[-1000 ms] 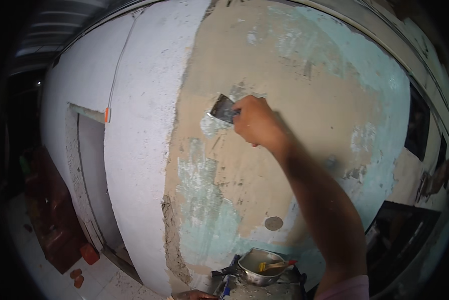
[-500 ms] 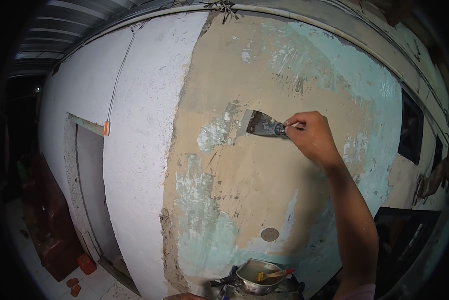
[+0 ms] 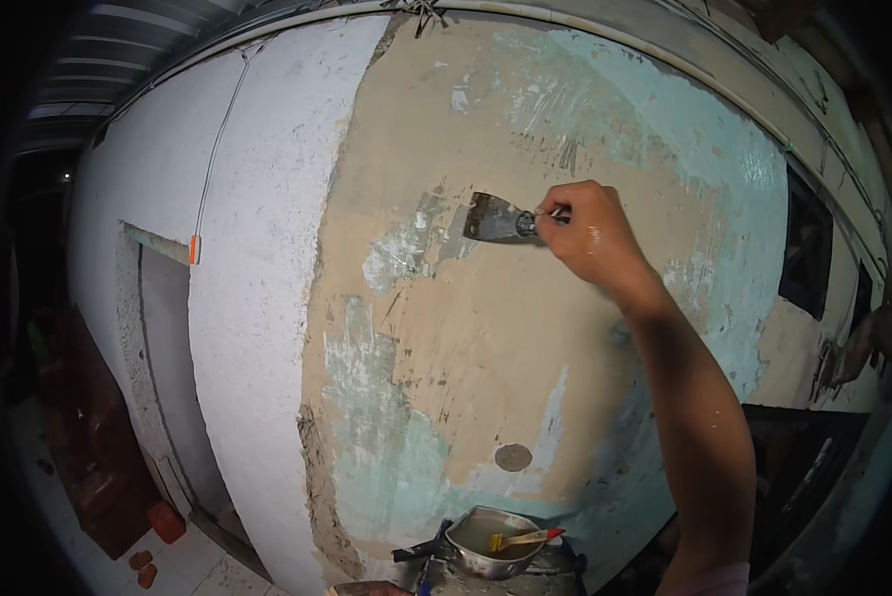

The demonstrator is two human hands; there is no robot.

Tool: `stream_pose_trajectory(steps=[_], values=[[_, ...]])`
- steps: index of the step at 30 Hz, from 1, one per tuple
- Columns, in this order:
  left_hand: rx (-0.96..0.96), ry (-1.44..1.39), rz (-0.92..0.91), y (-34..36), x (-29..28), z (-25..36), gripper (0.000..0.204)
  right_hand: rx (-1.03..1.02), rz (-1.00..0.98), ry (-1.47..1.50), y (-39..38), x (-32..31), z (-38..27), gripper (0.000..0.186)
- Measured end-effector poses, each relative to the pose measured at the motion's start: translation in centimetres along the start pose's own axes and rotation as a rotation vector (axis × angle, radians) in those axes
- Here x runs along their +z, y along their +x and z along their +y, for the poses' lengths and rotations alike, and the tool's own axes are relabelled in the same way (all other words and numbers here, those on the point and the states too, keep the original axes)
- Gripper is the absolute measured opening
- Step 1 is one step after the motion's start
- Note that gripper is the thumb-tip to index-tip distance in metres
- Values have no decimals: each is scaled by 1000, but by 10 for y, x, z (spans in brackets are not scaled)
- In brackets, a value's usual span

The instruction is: The person applies putty from a bucket onto a damaged wall and smooths it with a putty knife.

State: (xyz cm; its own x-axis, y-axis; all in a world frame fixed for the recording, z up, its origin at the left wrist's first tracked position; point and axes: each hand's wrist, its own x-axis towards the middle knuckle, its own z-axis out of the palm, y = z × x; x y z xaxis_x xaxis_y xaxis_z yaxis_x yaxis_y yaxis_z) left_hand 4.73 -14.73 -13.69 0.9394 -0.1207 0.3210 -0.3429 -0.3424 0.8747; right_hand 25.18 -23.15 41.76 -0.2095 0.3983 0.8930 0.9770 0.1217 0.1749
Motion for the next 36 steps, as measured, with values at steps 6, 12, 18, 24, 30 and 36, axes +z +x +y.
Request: stream_pose_trajectory(steps=[6,12,18,24,30,36], values=[[-30,98,93,7,-2,-19,30,56,50,16,-7,-6,20,16],[-158,-286,-111,7,-4,-71,44,65,86,108,-12,13,26,16],[-45,-316,204,-9,31,-46,55,-69,44,87,21,31,16,11],[-137,-310,184,-8,24,3,50,-155,27,18,33,14,3,14],[-158,-313,236,-13,8,-18,50,-175,-130,-134,62,4,-11,16],[-193,-313,244,-23,25,-24,49,-242,-204,-149,63,48,-56,15]])
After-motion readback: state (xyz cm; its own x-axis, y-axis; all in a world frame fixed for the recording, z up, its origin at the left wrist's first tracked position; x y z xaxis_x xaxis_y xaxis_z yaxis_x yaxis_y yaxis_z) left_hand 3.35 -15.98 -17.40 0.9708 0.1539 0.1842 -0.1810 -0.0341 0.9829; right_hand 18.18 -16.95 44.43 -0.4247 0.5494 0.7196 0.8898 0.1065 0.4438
